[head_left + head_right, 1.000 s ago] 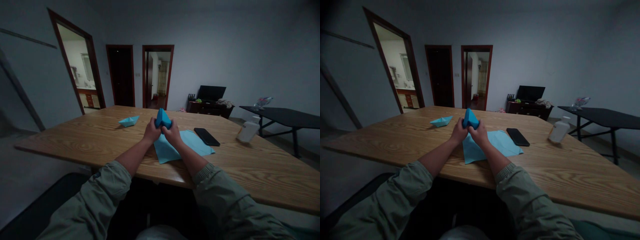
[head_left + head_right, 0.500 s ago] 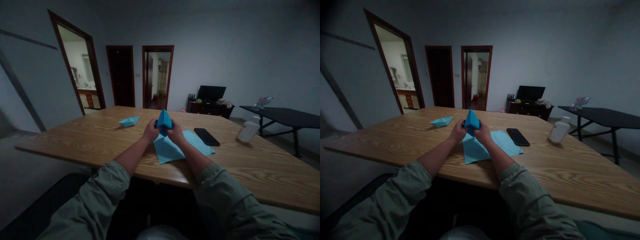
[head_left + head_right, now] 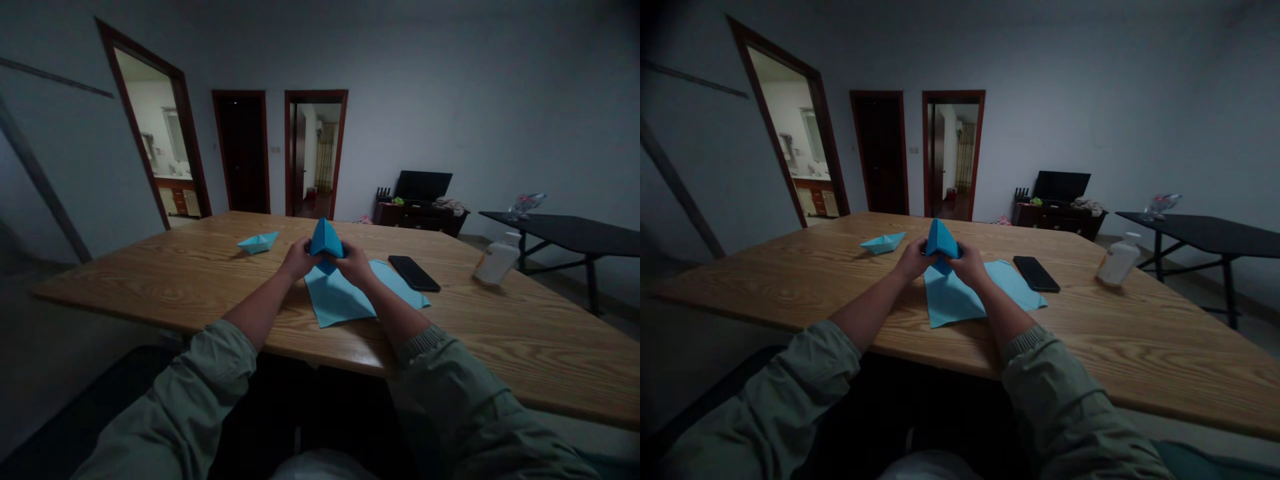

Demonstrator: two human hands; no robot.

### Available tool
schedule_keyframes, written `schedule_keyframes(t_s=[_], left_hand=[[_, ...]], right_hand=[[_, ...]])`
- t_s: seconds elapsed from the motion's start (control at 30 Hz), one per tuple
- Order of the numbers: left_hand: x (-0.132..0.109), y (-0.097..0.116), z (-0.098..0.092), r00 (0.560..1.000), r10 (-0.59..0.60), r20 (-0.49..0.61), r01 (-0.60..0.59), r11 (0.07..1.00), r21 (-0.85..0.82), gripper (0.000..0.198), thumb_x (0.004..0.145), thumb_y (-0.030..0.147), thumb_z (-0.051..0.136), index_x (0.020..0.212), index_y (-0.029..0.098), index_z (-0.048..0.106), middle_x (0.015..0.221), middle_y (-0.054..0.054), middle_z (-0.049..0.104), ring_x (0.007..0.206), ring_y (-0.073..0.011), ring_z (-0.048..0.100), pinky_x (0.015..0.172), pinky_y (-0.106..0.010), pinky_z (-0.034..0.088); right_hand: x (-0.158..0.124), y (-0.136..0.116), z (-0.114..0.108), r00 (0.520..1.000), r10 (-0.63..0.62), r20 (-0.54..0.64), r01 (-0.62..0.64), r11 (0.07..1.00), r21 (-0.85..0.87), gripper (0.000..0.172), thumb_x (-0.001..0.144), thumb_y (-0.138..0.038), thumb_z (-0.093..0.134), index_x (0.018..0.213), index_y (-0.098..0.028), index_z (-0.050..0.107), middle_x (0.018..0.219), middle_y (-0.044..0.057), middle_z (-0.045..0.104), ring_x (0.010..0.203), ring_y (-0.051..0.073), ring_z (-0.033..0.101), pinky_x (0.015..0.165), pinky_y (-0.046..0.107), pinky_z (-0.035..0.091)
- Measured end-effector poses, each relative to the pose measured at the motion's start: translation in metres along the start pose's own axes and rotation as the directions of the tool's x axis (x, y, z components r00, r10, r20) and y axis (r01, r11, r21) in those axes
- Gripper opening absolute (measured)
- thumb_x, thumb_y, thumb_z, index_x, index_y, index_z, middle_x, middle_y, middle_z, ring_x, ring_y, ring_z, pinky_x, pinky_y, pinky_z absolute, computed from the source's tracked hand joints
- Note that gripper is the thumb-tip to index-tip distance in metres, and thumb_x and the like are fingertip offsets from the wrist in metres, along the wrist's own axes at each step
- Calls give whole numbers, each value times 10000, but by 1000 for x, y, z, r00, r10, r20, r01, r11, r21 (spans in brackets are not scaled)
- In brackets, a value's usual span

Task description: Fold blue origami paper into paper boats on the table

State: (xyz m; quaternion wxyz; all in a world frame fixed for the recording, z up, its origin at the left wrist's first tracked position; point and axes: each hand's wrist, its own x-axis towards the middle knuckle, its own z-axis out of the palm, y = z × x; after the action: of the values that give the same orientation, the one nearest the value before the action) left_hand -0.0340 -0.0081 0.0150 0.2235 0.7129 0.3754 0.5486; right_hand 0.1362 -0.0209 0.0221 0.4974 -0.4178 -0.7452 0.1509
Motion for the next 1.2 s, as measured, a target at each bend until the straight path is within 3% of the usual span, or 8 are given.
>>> schedule_keyframes(t_s=[0.2, 0.3, 0.43, 0.57, 0.77, 0.97, 1.2], left_hand=[[3, -5, -6, 992, -24, 122, 39, 992, -117, 256, 604, 93, 607, 855, 143, 597, 778, 15, 620, 714, -130, 563, 663, -250, 458], [0, 1, -2, 999, -6, 44, 8, 999, -31, 221, 625, 96, 601, 837, 150, 578, 755, 13, 600, 702, -133, 553, 639, -249, 452], [-7, 15, 7, 996, 77, -41, -72, 990, 120, 212, 656, 115, 602, 856, 171, 559, 764, 4, 583, 713, -141, 543, 650, -256, 439], [-9, 19, 8, 989, 120, -87, -100, 974, 205, 183, 675, 127, 597, 839, 181, 535, 773, -3, 565, 726, -150, 534, 668, -268, 432], [-7, 15, 3, 982, 150, -112, -118, 960, 254, 168, 703, 90, 540, 840, 186, 527, 841, -26, 578, 773, -161, 550, 687, -274, 436], [-10, 20, 4, 983, 144, -117, -103, 948, 300, 260, 736, 127, 562, 983, 200, 524, 864, -26, 601, 782, -173, 570, 702, -282, 437], [-11, 26, 2, 978, 186, -89, -150, 938, 312, 208, 731, 100, 536, 916, 194, 556, 847, -29, 612, 792, -173, 566, 713, -277, 434]], right_hand=[[1, 6, -6, 994, -26, 108, 21, 998, 53, 282, 694, -360, 640, 873, -142, 651, 738, 0, 615, 670, 145, 516, 610, 252, 408], [0, 4, -2, 998, -13, 67, 10, 999, 44, 264, 696, -309, 614, 904, -146, 628, 757, 5, 627, 676, 150, 531, 613, 256, 417], [-2, -2, 5, 999, 24, -42, -27, 996, -90, 271, 665, -224, 589, 926, -157, 623, 764, 26, 645, 686, 176, 556, 616, 271, 415], [-3, -5, 7, 999, -12, -29, 9, 994, -111, 220, 678, -206, 563, 879, -155, 637, 769, 34, 655, 699, 186, 569, 632, 274, 414], [-4, -3, 3, 996, -73, -41, 67, 990, -123, 275, 693, -177, 523, 952, -167, 612, 778, 25, 646, 691, 183, 568, 638, 269, 408], [-8, -10, 5, 994, -78, -77, 63, 982, -176, 381, 705, -191, 528, 1084, -187, 569, 796, 35, 644, 699, 200, 572, 640, 278, 410], [-7, -12, 5, 993, -77, -87, 64, 987, -146, 476, 684, -229, 593, 1158, -198, 549, 892, 46, 666, 768, 226, 600, 688, 313, 442]])
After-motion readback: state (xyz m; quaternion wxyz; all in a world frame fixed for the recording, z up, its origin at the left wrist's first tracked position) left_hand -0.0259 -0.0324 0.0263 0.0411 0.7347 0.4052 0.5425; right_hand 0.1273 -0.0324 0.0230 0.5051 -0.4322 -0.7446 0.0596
